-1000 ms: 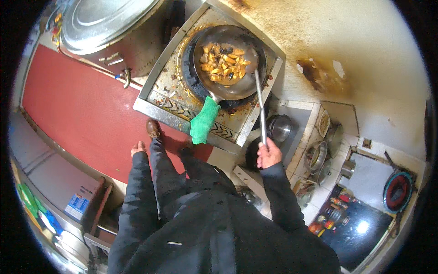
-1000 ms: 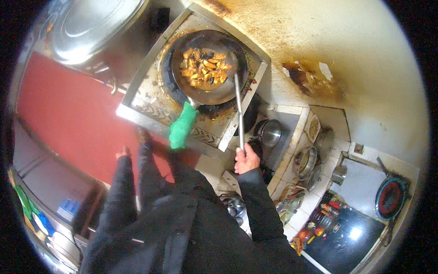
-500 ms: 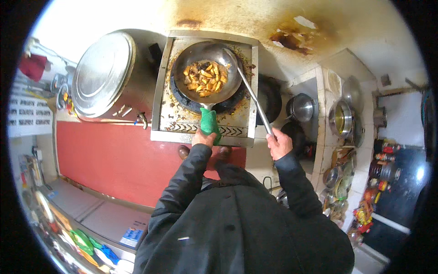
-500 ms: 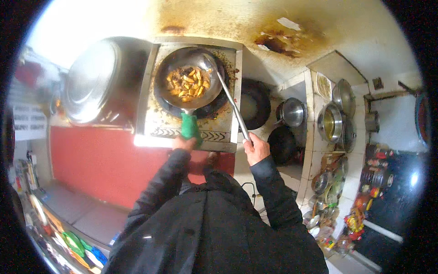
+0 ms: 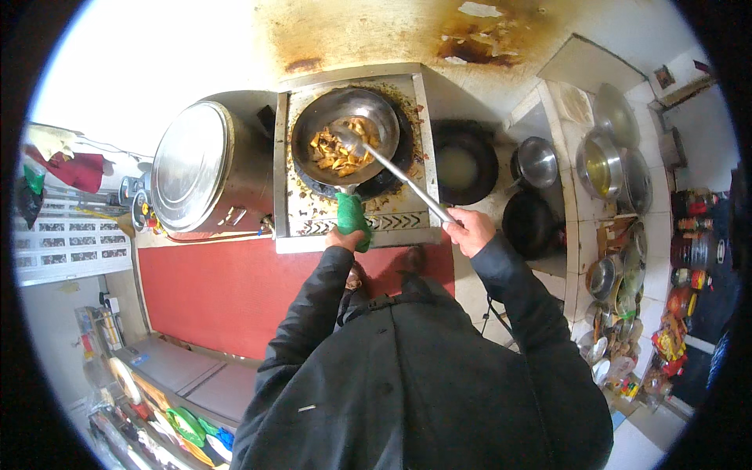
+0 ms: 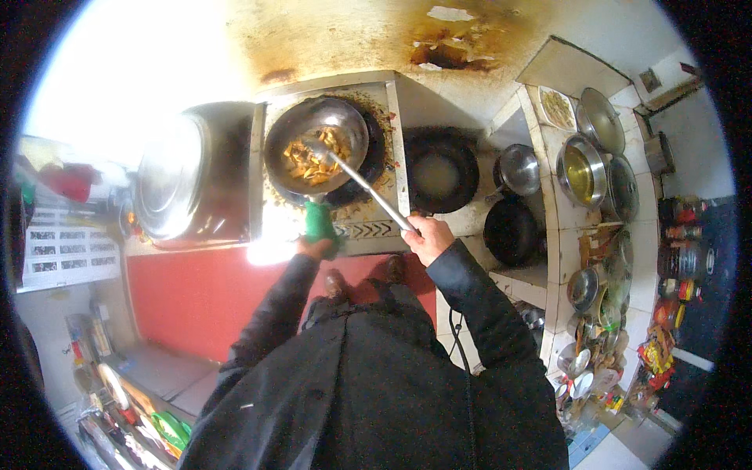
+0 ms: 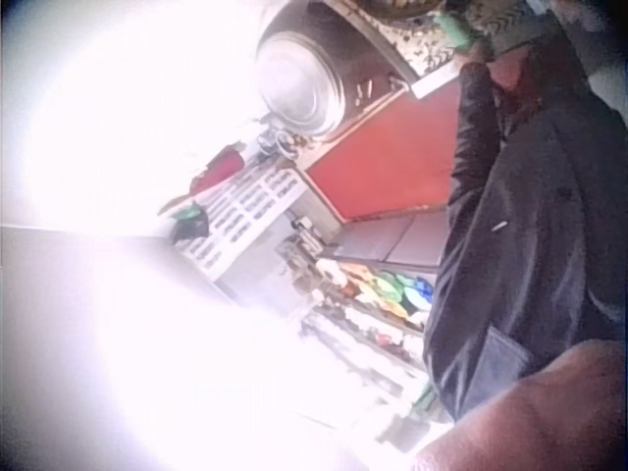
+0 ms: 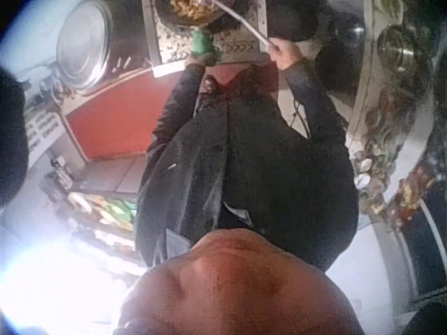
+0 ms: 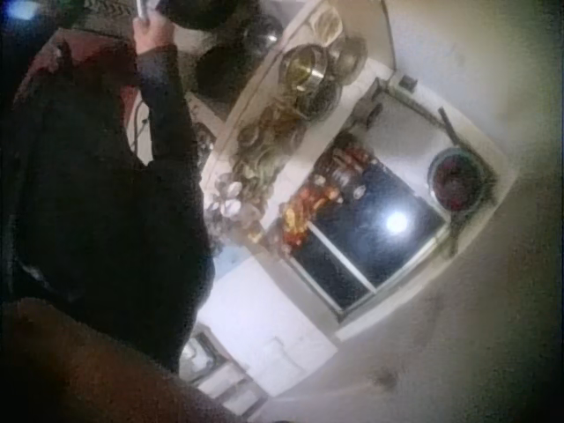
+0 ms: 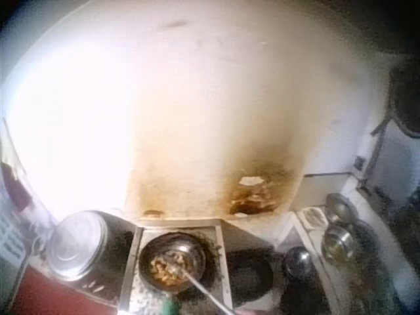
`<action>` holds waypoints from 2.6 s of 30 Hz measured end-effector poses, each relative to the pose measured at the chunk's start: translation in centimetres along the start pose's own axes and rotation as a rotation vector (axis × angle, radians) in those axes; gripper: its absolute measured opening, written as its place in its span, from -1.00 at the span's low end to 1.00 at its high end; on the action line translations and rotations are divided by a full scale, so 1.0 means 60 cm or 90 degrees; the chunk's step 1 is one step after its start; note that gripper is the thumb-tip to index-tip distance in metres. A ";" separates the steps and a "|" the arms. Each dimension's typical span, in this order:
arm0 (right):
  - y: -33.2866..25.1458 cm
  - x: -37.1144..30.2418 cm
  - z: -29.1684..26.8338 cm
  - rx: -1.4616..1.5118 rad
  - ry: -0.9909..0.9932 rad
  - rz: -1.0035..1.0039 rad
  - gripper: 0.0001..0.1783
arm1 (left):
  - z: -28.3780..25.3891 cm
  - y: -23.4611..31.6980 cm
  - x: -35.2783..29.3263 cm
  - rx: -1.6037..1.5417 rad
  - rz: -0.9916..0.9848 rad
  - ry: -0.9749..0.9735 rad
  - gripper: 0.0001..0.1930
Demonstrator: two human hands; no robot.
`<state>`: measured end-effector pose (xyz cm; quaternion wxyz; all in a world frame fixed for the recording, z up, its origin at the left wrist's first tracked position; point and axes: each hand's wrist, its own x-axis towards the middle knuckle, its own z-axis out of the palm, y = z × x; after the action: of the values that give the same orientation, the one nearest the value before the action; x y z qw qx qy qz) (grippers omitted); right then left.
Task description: The person stir-fries food in a wok using a ladle, then adds bean sprouts and continues to mix the ingredients. The person briefly moves to the sink area before returning to the wok to finish cooking.
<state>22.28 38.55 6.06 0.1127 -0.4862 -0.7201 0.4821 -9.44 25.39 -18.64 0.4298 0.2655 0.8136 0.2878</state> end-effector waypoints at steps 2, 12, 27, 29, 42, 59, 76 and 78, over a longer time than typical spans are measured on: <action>-0.007 0.000 0.008 -0.019 -0.047 -0.027 -0.81 | -0.001 -0.011 0.013 0.002 0.007 -0.005 -0.32; -0.058 0.040 0.089 -0.184 0.155 -0.093 -0.78 | -0.039 0.082 -0.053 -0.002 0.016 -0.058 -0.46; -0.141 0.129 0.177 -0.460 0.086 -0.136 -0.69 | -0.072 0.107 -0.107 0.142 0.025 0.012 -0.11; -0.148 0.126 0.113 -0.562 0.007 -0.140 -0.61 | -0.063 0.099 -0.096 0.134 0.040 0.008 -0.11; -0.330 0.029 -0.162 -0.644 -0.080 -0.264 -0.56 | -0.065 0.113 -0.087 0.105 0.002 -0.019 -0.22; -0.020 0.098 0.152 0.141 0.119 0.181 -0.68 | -0.040 0.116 -0.082 0.096 0.001 0.024 -0.32; -0.088 0.009 0.117 0.162 0.109 0.126 -0.65 | -0.021 0.044 -0.056 -0.021 0.085 0.012 -0.09; -0.031 0.042 0.093 0.026 0.179 0.007 -0.65 | -0.016 0.037 -0.050 -0.013 0.085 0.019 -0.11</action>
<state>16.38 37.22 3.92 0.2195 -0.5502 -0.6849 0.4242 -8.36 24.67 -15.03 0.4004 0.3104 0.7973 0.3282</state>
